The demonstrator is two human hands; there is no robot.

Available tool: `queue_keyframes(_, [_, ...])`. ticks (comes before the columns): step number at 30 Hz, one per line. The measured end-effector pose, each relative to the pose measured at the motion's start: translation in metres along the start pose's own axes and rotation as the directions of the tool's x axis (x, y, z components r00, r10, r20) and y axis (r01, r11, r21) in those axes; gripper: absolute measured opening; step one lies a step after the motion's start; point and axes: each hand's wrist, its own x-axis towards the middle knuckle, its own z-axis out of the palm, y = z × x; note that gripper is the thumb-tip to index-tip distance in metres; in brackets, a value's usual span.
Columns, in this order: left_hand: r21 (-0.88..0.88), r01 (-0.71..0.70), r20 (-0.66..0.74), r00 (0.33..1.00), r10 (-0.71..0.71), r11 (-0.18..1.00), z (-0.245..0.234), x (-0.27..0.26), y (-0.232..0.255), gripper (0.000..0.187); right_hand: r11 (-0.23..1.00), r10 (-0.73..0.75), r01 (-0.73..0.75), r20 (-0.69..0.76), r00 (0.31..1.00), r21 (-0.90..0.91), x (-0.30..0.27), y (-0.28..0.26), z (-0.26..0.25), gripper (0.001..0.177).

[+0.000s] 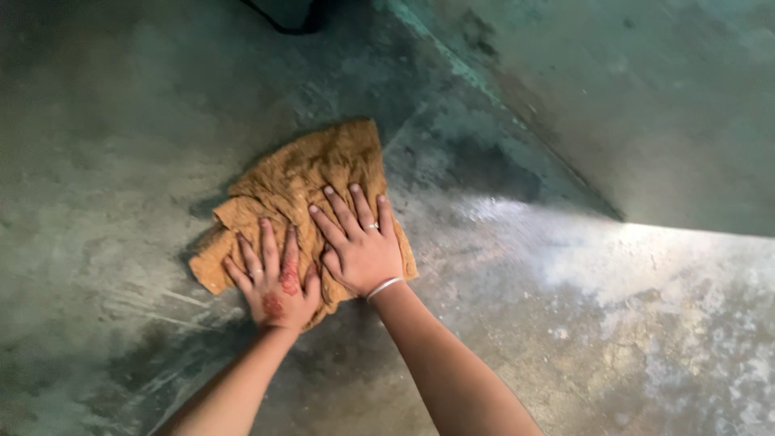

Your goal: The person wipes the concrete floor by hand with a cloth, moving it across the surface to clean various sections.

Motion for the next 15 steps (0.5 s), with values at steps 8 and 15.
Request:
queue_keyframes(8, [0.036, -0.123, 0.007, 0.992, 0.123, 0.992, -0.001, -0.005, 0.006, 0.081, 0.995, 0.094, -0.096, -0.104, 0.990, -0.008, -0.074, 0.046, -0.016, 0.058])
queue_keyframes(15, [0.056, -0.262, 0.030, 0.965, 0.261, 0.963, 0.026, -0.034, 0.102, 0.082, 0.952, 0.285, -0.300, -0.174, 0.943, -0.064, -0.175, 0.090, -0.040, 0.059])
